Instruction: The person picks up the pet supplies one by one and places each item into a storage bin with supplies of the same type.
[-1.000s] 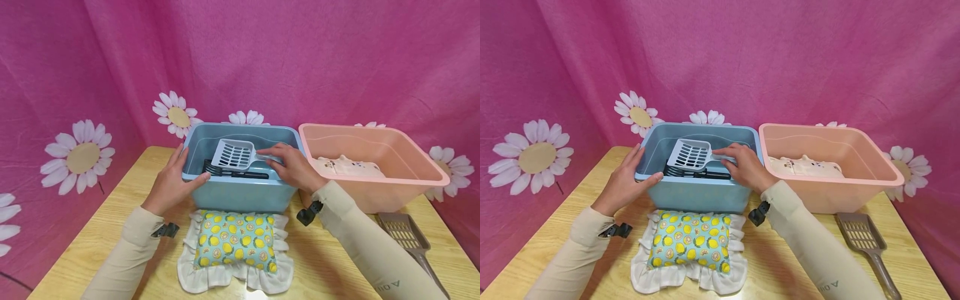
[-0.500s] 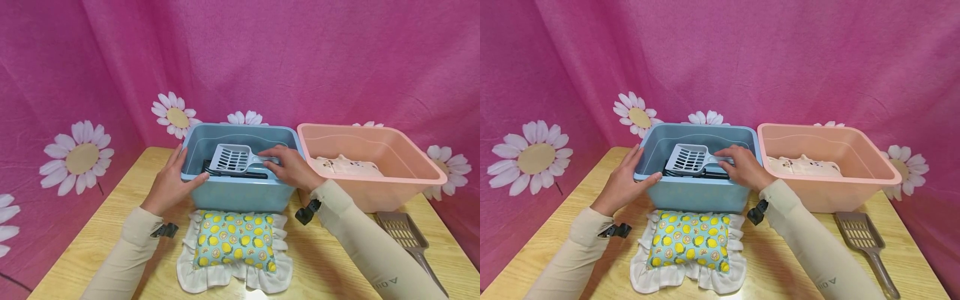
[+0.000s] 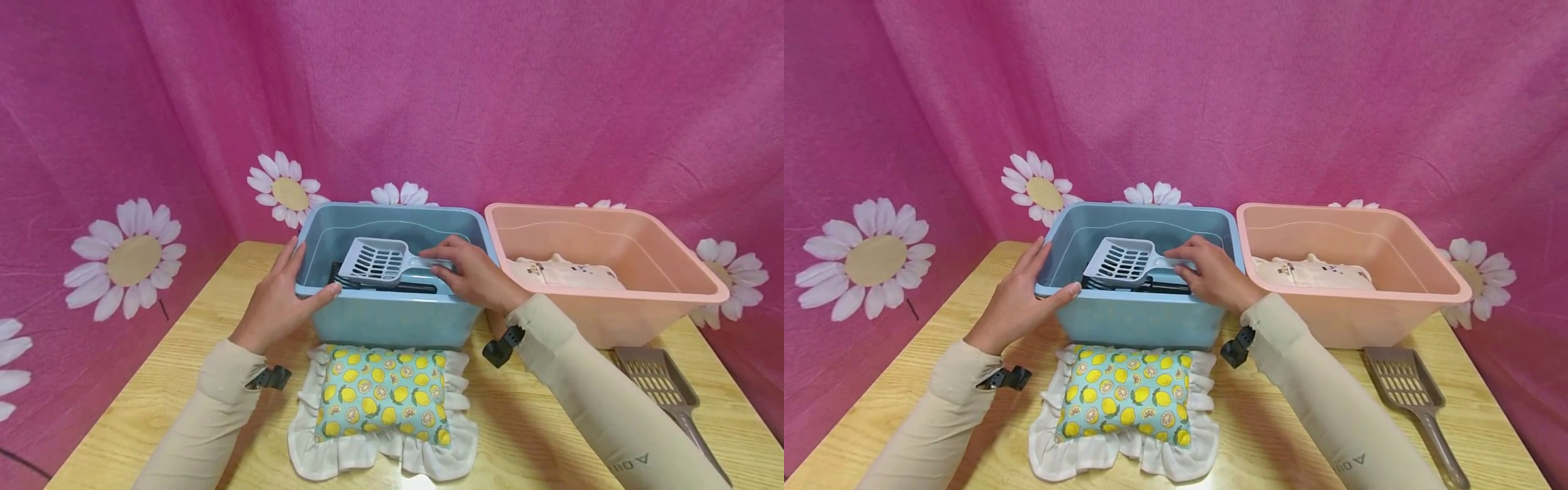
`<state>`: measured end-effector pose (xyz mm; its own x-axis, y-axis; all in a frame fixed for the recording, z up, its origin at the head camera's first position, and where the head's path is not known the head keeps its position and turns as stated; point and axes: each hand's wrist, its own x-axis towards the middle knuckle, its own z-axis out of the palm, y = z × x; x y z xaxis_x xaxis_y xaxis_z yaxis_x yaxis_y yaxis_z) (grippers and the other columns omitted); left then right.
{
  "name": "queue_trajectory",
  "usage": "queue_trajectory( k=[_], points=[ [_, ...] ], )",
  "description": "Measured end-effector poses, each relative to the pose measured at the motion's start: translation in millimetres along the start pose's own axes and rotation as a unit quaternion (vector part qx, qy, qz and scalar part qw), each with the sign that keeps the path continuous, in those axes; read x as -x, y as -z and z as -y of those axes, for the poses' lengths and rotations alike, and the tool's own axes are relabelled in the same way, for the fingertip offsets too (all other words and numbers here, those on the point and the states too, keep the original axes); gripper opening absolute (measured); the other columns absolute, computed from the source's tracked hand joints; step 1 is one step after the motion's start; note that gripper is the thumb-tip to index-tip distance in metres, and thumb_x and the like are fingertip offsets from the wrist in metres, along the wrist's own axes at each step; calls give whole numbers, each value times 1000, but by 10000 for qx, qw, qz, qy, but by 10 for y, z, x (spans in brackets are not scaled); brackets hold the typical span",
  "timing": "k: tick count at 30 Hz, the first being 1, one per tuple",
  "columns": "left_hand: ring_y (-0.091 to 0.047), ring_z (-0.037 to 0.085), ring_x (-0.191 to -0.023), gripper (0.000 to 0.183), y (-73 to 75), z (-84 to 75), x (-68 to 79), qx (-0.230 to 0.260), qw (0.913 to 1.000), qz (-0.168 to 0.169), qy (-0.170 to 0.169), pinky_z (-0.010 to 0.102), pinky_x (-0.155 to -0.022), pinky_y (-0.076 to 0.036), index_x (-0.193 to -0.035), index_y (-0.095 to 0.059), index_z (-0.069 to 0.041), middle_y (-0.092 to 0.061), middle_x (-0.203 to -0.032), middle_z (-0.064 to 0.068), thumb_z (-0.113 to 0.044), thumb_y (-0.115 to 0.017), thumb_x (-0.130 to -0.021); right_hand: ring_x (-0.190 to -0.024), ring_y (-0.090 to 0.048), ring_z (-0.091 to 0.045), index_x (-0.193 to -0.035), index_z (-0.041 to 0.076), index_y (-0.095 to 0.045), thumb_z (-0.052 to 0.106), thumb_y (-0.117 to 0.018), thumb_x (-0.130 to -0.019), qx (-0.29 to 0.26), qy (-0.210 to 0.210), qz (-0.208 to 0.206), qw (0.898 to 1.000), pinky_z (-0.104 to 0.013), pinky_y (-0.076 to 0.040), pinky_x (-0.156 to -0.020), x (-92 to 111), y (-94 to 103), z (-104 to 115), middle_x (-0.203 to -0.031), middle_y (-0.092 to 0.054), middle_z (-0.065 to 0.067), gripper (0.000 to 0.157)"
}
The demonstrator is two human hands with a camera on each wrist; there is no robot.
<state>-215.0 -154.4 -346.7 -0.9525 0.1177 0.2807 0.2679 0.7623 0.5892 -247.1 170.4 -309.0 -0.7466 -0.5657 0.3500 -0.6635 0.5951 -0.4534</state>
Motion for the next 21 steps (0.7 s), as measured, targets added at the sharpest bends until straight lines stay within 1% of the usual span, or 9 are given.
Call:
queue_trajectory(
  k=[8, 15, 21],
  points=[
    [-35, 40, -136, 102, 5, -10, 6, 49, 10000, -47, -30, 63, -95, -42, -155, -21, -14, -13, -161, 6, -69, -61, -79, -80, -52, -14, -125, 7, -65, 8, -62, -93, -108, 117, 164, 9997, -30, -44, -68, 2, 18, -5, -105, -58, -4, 32],
    [-35, 40, -136, 102, 9, -10, 11, 5, 9999, -77, -67, 64, -95, -41, -154, -22, -12, -13, -161, 6, -68, -61, -79, -90, -54, -15, -121, 8, -68, 9, -64, -92, -157, 260, 238, 9993, -33, -46, -74, -2, 30, 2, -108, -62, -5, 29],
    [-34, 39, -136, 101, 10, -7, 11, 12, 10000, -57, -57, 63, -94, -42, -155, -21, -13, -11, -161, 4, -68, -61, -79, -89, -54, -14, -119, 10, -69, 10, -64, -93, -216, 293, 374, 9986, -34, -47, -75, -5, 30, -1, -108, -64, -3, 26]
  ],
)
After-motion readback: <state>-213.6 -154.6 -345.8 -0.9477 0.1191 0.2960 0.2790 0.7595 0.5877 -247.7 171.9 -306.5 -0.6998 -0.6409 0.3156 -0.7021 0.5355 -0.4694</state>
